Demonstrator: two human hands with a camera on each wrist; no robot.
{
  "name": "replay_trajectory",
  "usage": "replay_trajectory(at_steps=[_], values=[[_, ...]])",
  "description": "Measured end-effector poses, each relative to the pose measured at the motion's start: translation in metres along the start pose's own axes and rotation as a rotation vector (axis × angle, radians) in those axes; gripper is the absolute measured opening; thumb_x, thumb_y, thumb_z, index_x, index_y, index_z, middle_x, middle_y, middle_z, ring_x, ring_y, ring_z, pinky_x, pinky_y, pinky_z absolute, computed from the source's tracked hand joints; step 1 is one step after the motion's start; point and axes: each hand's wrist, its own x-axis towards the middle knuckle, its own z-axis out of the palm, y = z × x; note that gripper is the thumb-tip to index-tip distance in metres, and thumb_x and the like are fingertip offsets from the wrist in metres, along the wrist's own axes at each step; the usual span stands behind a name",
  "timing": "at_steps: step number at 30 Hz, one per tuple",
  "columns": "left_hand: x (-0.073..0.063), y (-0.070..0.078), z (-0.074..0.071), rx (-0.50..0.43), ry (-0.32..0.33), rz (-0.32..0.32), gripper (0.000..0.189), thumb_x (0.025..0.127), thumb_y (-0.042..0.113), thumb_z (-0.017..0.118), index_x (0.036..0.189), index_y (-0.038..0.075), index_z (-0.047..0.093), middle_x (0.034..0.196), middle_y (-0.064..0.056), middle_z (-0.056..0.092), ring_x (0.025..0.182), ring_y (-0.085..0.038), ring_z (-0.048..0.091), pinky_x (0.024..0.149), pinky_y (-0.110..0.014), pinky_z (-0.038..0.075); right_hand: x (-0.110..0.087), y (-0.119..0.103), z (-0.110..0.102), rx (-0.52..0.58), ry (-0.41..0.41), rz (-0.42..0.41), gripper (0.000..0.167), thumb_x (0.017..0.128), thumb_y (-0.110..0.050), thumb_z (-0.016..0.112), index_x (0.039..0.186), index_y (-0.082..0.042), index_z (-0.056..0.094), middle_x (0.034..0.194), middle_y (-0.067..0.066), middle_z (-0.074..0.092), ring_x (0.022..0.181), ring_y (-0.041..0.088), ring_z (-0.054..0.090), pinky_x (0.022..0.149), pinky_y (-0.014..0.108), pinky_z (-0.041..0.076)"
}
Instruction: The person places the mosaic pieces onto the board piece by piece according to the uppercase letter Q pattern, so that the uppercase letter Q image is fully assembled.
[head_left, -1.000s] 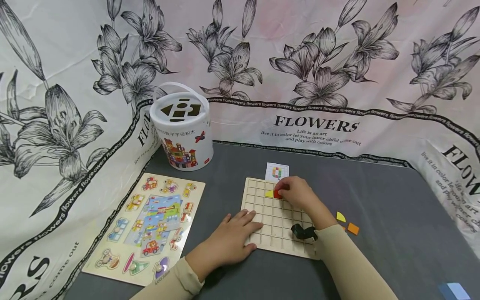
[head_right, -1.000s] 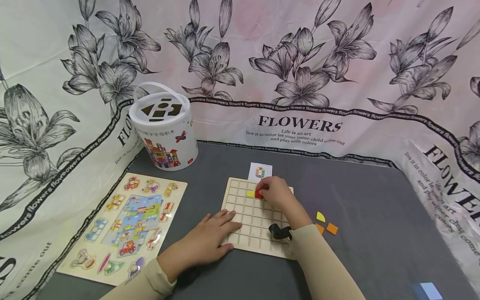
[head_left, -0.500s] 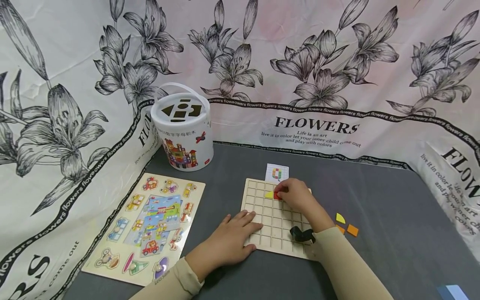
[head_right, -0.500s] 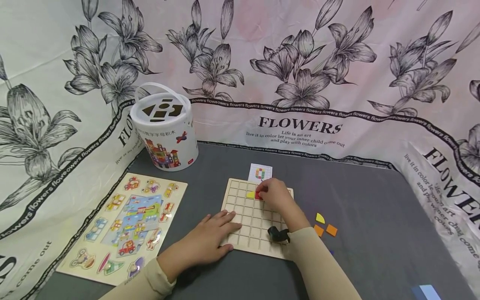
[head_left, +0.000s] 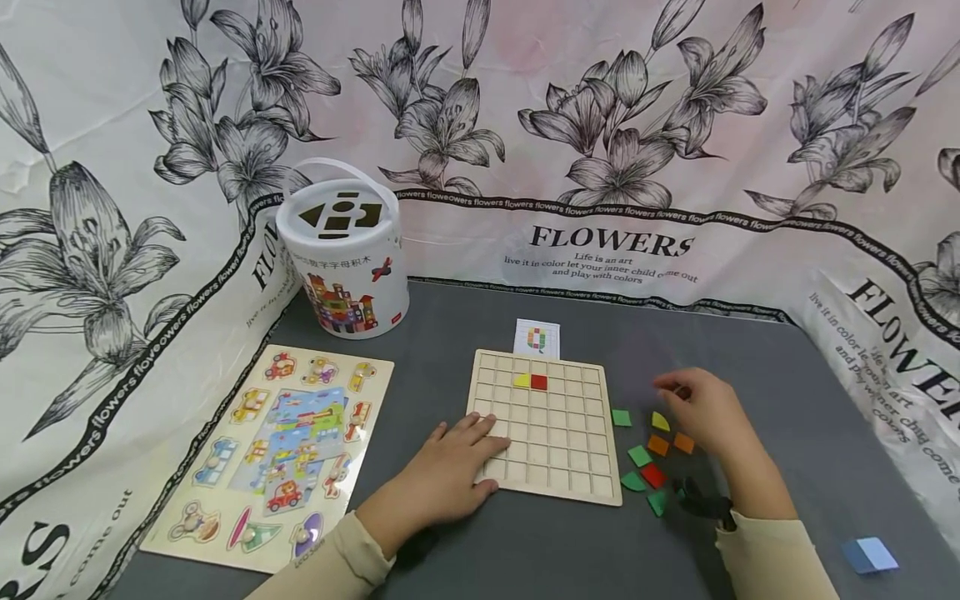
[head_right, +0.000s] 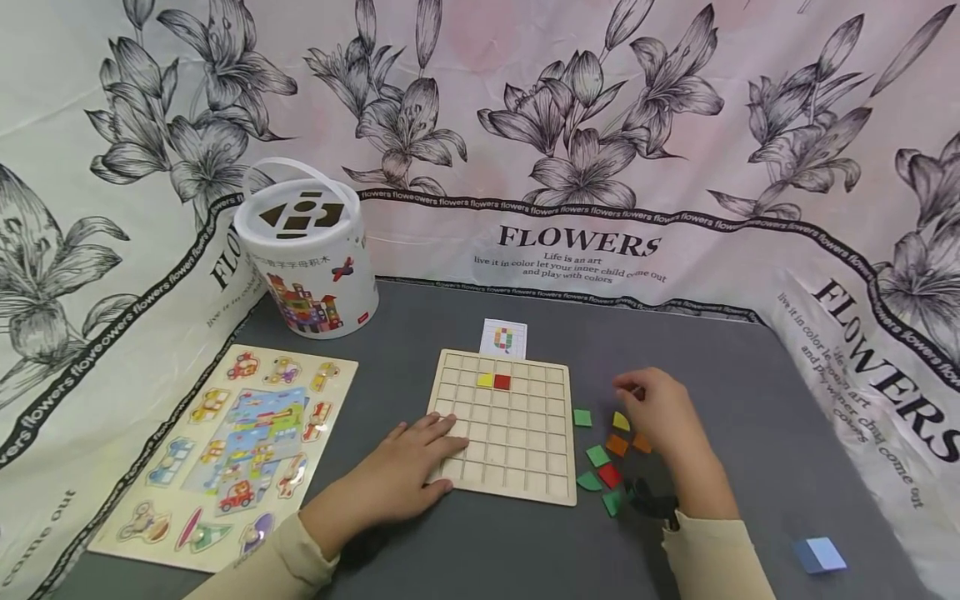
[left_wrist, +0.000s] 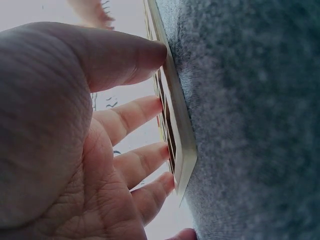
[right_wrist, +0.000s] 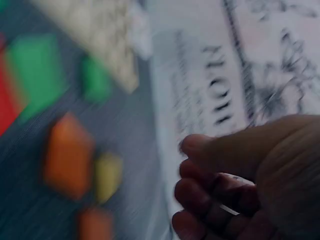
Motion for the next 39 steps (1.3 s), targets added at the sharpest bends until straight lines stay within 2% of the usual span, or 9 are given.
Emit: replay_trajectory(at_steps=[3,6,10,18,22,27,31,33,39], values=[[-0.001,-0.002,0.000,0.000,0.010,0.002,0.057,0.105,0.036,0.073,0.159,0.027,0.058,0.176,-0.005,0.041,0.165,-0.030,0.035,0.126,-0.068,0.036,-0.004,0.019,0.009,-0.026,-0.068,0.039,0.031,0.108,-0.016,0.068,0.128,0.007,0.073,0.122,0.029,0.070,0.100,0.040,0.070,0.075,0.049,0.060],[0.000,-0.002,0.000,-0.002,0.014,0.010,0.056,0.105,0.035,0.073,0.159,0.026,0.058,0.175,-0.006,0.042,0.165,-0.030,0.036,0.126,-0.069,0.036,-0.004,0.029,0.016,-0.034,-0.092,0.083,0.036,0.106,-0.024,0.072,0.125,0.007,0.073,0.118,0.027,0.074,0.101,0.040,0.071,0.080,0.053,0.061],[0.000,-0.002,0.001,-0.011,0.010,0.020,0.056,0.106,0.036,0.073,0.159,0.026,0.058,0.176,-0.006,0.041,0.165,-0.030,0.035,0.125,-0.069,0.036,-0.003,0.031,0.022,-0.025,-0.077,0.119,0.037,0.105,-0.028,0.075,0.119,0.006,0.073,0.110,0.024,0.075,0.093,0.032,0.070,0.075,0.048,0.059],[-0.001,-0.002,0.002,-0.007,0.012,0.021,0.057,0.105,0.036,0.073,0.159,0.026,0.058,0.175,-0.005,0.042,0.165,-0.030,0.036,0.125,-0.069,0.036,-0.004,0.026,0.024,-0.030,-0.066,0.133,0.025,0.104,-0.023,0.076,0.108,0.002,0.070,0.097,0.016,0.073,0.081,0.024,0.064,0.066,0.037,0.051],[-0.001,-0.002,0.002,-0.007,0.010,0.017,0.057,0.106,0.037,0.073,0.160,0.027,0.057,0.176,-0.005,0.041,0.165,-0.030,0.035,0.125,-0.069,0.036,-0.003,0.012,0.022,-0.004,-0.020,0.084,0.018,0.104,-0.019,0.076,0.107,-0.002,0.070,0.096,0.013,0.072,0.080,0.024,0.064,0.066,0.036,0.051],[-0.001,-0.003,0.000,-0.010,0.008,0.019,0.056,0.106,0.037,0.072,0.159,0.027,0.058,0.176,-0.005,0.041,0.165,-0.031,0.036,0.125,-0.069,0.036,0.016,-0.025,0.026,0.078,0.021,0.002,0.017,0.107,-0.018,0.072,0.117,-0.003,0.073,0.108,0.015,0.075,0.095,0.029,0.070,0.075,0.040,0.055],[-0.001,-0.003,0.000,-0.013,0.007,0.020,0.055,0.106,0.037,0.072,0.158,0.028,0.058,0.175,-0.005,0.042,0.164,-0.030,0.036,0.125,-0.069,0.037,0.043,-0.051,0.045,0.140,-0.041,-0.053,0.025,0.109,-0.013,0.066,0.132,-0.003,0.071,0.115,0.016,0.074,0.102,0.031,0.071,0.078,0.041,0.056],[-0.001,-0.003,0.001,-0.013,0.006,0.017,0.055,0.105,0.036,0.072,0.158,0.028,0.059,0.175,-0.005,0.042,0.164,-0.029,0.036,0.125,-0.068,0.037,0.056,-0.058,0.058,0.153,-0.078,-0.069,0.027,0.109,-0.010,0.065,0.135,-0.004,0.071,0.117,0.016,0.074,0.103,0.030,0.070,0.081,0.043,0.057],[0.000,-0.003,0.001,-0.001,0.003,0.011,0.055,0.105,0.038,0.072,0.158,0.030,0.058,0.176,-0.003,0.041,0.165,-0.028,0.036,0.125,-0.068,0.038,0.074,-0.070,0.081,0.125,-0.139,-0.071,0.020,0.109,-0.010,0.066,0.125,-0.007,0.077,0.115,0.015,0.076,0.104,0.030,0.069,0.088,0.048,0.057]])
